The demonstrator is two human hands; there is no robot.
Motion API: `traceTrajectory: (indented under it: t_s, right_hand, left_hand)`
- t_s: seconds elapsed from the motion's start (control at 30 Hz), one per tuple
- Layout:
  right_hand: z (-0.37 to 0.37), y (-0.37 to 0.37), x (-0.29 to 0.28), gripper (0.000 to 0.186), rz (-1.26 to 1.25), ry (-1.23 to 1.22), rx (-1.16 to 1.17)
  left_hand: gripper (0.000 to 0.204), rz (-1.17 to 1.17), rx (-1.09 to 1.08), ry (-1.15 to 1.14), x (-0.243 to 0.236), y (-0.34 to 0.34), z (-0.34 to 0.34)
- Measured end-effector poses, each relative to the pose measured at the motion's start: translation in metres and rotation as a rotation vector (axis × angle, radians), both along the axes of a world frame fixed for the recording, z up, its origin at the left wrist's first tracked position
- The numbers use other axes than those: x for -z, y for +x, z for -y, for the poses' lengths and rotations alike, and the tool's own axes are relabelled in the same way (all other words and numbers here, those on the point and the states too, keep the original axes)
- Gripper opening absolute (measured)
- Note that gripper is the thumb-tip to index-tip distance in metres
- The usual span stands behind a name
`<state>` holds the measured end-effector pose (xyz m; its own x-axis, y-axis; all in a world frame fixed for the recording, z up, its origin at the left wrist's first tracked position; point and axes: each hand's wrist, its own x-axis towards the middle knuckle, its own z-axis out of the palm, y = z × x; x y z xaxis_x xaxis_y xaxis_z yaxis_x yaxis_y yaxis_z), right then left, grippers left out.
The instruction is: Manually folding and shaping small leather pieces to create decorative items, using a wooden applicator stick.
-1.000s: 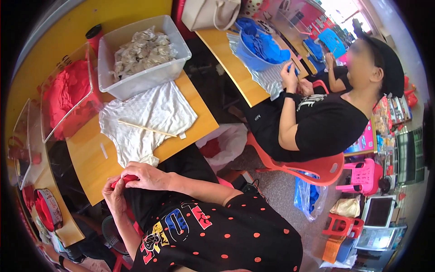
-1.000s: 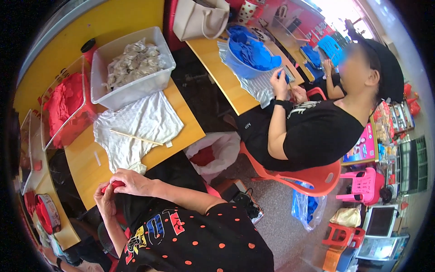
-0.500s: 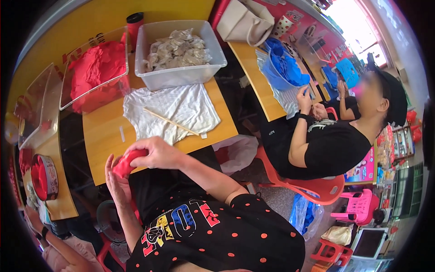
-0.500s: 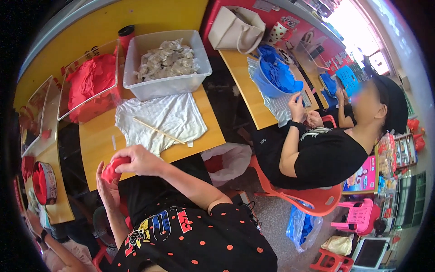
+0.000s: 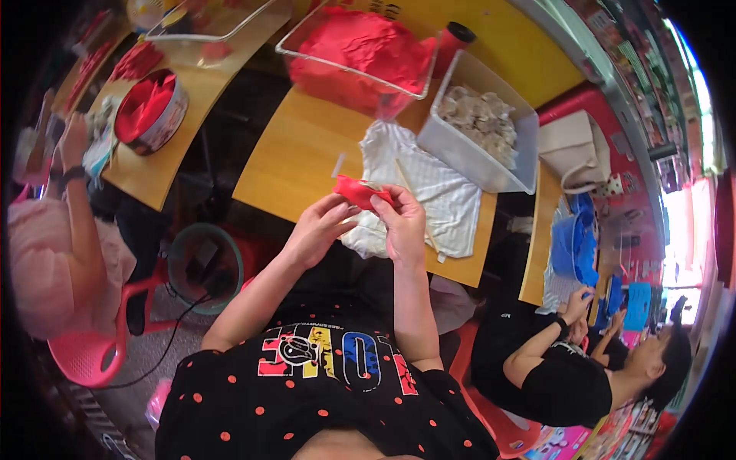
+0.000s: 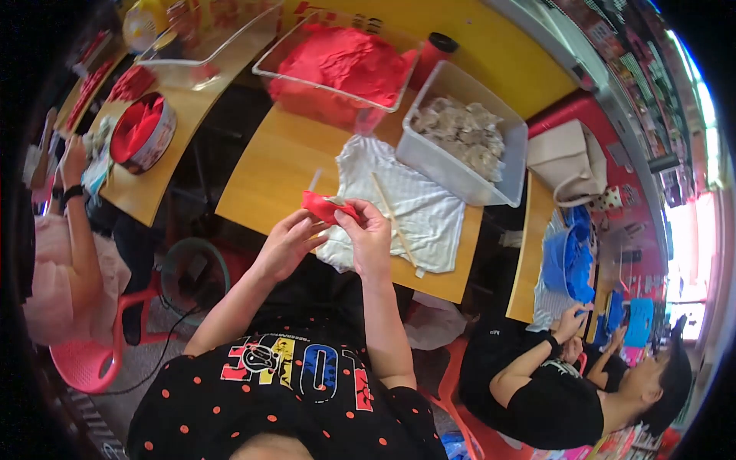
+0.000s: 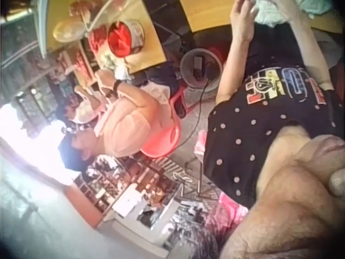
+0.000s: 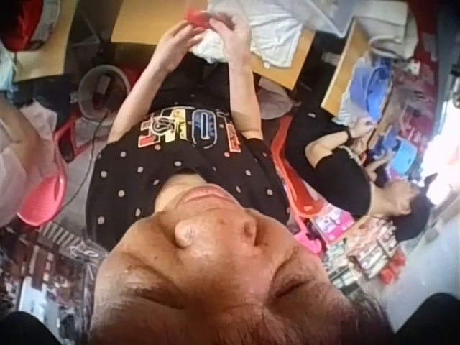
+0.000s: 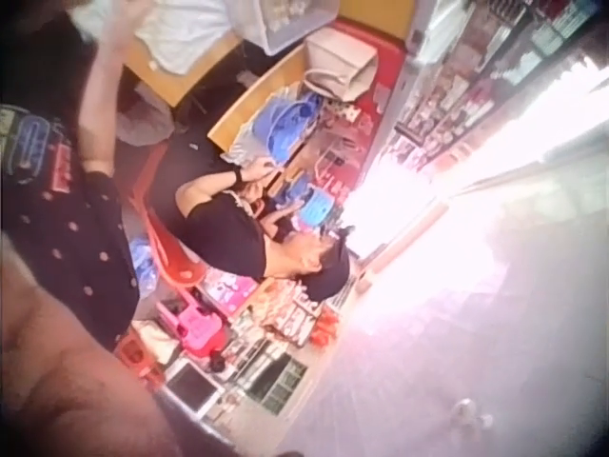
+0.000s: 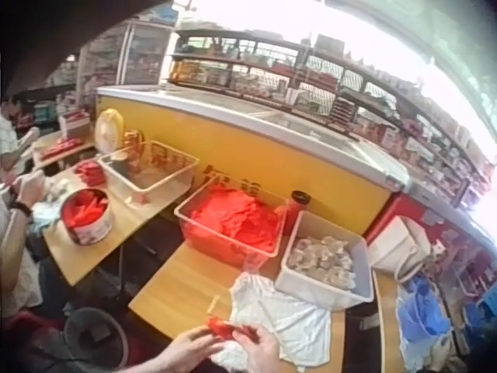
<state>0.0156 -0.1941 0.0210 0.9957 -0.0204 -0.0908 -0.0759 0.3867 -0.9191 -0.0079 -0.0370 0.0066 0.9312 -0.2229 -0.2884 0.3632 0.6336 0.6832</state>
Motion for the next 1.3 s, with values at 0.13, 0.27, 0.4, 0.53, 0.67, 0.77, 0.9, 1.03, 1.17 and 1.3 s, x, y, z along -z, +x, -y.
traceTrajectory:
  t_s: [0.13,0.27,0.4,0.53,0.67,0.77,0.9,1.03,1.17,1.3]
  right_hand:
    - [-0.010,-0.014,-0.005,0.020,-0.018,-0.019,-0.041]
    - [-0.017,-0.023,-0.017,0.022,0.167,-0.650,0.036]
    - [-0.018,-0.025,-0.016,0.015,0.451,-0.928,0.043]
    - [-0.020,-0.027,-0.003,0.012,0.322,-0.780,0.007]
    - [-0.019,-0.031,0.004,0.012,0.257,-0.713,0.032]
    - [-0.023,-0.033,0.003,0.014,0.218,-0.661,-0.034]
    - [-0.030,-0.040,0.001,0.022,0.091,-0.474,-0.096]
    - [-0.035,-0.046,0.006,0.021,0.023,-0.552,-0.139]
    - [-0.038,-0.050,0.010,0.020,0.033,-0.577,-0.126]
    - [-0.043,-0.051,0.011,0.020,0.013,-0.549,-0.185]
  left_hand:
    - [0.021,-0.031,-0.058,-0.168,0.008,0.012,0.002]
    - [0.016,-0.026,-0.041,-0.067,0.018,0.006,-0.006]
    - [0.016,0.011,-0.066,0.077,0.015,0.003,-0.010]
    - [0.017,0.240,-0.077,0.221,0.026,0.004,-0.015]
    - [0.016,0.047,-0.049,-0.016,0.005,0.000,-0.016]
    - [0.015,0.041,-0.074,0.039,0.004,0.001,-0.020]
    - [0.021,-0.007,-0.070,0.079,0.011,0.004,-0.018]
    - [0.013,0.062,-0.085,0.197,0.022,-0.001,-0.015]
    - [0.014,0.000,-0.041,0.096,0.016,-0.005,-0.027]
    - [0.015,-0.120,-0.051,-0.023,0.027,-0.004,-0.026]
